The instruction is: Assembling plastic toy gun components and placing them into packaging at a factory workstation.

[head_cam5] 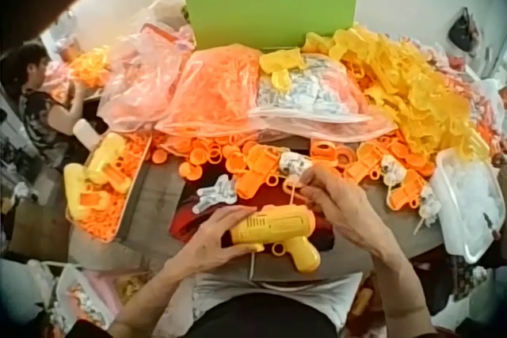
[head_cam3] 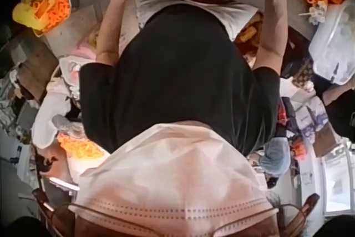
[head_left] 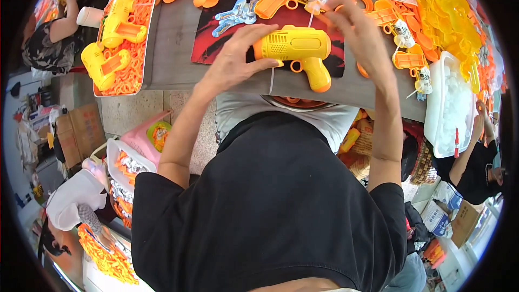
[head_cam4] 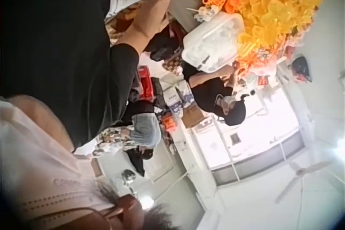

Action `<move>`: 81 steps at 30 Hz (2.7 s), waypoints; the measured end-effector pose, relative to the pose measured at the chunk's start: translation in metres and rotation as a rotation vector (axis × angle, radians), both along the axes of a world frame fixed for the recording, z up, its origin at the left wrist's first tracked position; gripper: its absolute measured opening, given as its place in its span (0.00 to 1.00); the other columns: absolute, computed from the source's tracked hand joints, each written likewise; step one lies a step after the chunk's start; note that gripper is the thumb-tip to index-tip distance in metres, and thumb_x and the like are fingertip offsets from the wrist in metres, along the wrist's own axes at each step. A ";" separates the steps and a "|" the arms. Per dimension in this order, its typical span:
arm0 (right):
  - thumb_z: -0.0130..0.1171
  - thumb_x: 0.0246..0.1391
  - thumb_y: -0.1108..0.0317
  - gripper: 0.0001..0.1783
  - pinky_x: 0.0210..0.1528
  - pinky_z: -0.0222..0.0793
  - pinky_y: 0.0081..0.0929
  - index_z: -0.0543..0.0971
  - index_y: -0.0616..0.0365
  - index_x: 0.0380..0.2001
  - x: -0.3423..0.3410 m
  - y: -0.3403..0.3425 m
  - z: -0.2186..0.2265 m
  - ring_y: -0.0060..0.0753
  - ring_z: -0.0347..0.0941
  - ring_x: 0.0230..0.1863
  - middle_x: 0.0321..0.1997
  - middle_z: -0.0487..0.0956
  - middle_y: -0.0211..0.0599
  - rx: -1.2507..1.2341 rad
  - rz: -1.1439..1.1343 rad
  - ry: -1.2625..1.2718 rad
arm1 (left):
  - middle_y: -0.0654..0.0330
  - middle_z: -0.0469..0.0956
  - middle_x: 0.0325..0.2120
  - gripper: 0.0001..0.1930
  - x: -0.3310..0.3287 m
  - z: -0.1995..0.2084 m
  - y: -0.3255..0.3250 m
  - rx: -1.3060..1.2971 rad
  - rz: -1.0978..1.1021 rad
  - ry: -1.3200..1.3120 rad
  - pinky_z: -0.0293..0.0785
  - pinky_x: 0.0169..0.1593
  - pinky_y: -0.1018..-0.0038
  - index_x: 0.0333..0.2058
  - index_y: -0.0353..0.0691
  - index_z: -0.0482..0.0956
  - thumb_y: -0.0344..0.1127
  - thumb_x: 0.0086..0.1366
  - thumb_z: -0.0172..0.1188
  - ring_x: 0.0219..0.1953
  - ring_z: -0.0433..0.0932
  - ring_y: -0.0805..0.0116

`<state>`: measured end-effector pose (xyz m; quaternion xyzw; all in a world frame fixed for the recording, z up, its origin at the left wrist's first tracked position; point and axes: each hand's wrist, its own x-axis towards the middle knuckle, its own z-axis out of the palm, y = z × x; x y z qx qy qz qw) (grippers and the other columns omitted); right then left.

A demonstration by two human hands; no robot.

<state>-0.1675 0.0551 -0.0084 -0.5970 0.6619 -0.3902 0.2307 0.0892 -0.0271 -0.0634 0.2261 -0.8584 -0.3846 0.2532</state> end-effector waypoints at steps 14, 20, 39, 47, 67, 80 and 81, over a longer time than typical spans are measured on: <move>0.64 0.54 0.68 0.06 0.34 0.63 0.30 0.80 0.58 0.33 0.033 0.009 -0.027 0.32 0.71 0.26 0.23 0.74 0.35 -0.133 0.040 0.333 | 0.52 0.80 0.41 0.27 -0.046 -0.004 -0.009 0.021 0.063 -0.130 0.72 0.53 0.63 0.51 0.41 0.77 0.55 0.62 0.62 0.49 0.78 0.54; 0.63 0.55 0.66 0.05 0.46 0.57 0.33 0.80 0.54 0.32 0.043 0.015 -0.029 0.32 0.71 0.33 0.27 0.77 0.30 -0.142 -0.032 0.391 | 0.54 0.80 0.43 0.20 -0.043 -0.003 -0.005 -0.054 0.078 -0.107 0.72 0.53 0.64 0.49 0.41 0.77 0.46 0.64 0.64 0.49 0.78 0.57; 0.66 0.54 0.63 0.11 0.52 0.66 0.35 0.82 0.55 0.39 0.050 0.010 -0.017 0.40 0.73 0.47 0.43 0.76 0.38 -0.256 -0.037 0.320 | 0.60 0.82 0.26 0.11 0.035 0.006 -0.016 0.028 0.582 0.077 0.75 0.39 0.73 0.39 0.40 0.82 0.31 0.57 0.70 0.31 0.80 0.71; 0.67 0.55 0.64 0.12 0.48 0.67 0.25 0.81 0.59 0.37 0.033 0.016 0.013 0.28 0.72 0.46 0.45 0.75 0.33 -0.156 0.057 -0.035 | 0.64 0.81 0.32 0.15 -0.028 0.062 -0.005 0.292 -0.025 0.190 0.72 0.41 0.80 0.46 0.38 0.78 0.30 0.60 0.68 0.37 0.77 0.80; 0.67 0.56 0.63 0.12 0.24 0.42 0.15 0.74 0.52 0.25 -0.016 0.068 -0.043 0.08 0.49 0.20 0.22 0.63 0.14 0.100 -0.281 -0.696 | 0.66 0.80 0.38 0.11 -0.044 0.013 0.010 -0.372 0.067 -0.025 0.62 0.53 0.68 0.38 0.45 0.85 0.37 0.55 0.71 0.44 0.76 0.67; 0.72 0.51 0.59 0.17 0.34 0.56 0.21 0.76 0.59 0.24 0.004 0.029 -0.040 0.17 0.57 0.31 0.29 0.62 0.23 0.187 -0.110 -0.321 | 0.68 0.79 0.41 0.12 -0.045 0.002 0.012 -0.272 0.119 0.028 0.62 0.52 0.67 0.38 0.48 0.86 0.37 0.54 0.72 0.47 0.74 0.66; 0.72 0.50 0.62 0.14 0.35 0.59 0.23 0.78 0.58 0.27 0.006 0.030 -0.041 0.20 0.60 0.33 0.32 0.64 0.25 0.092 -0.115 -0.190 | 0.68 0.79 0.42 0.12 -0.045 0.001 0.013 -0.267 0.129 0.023 0.63 0.53 0.67 0.38 0.49 0.86 0.36 0.54 0.72 0.47 0.74 0.66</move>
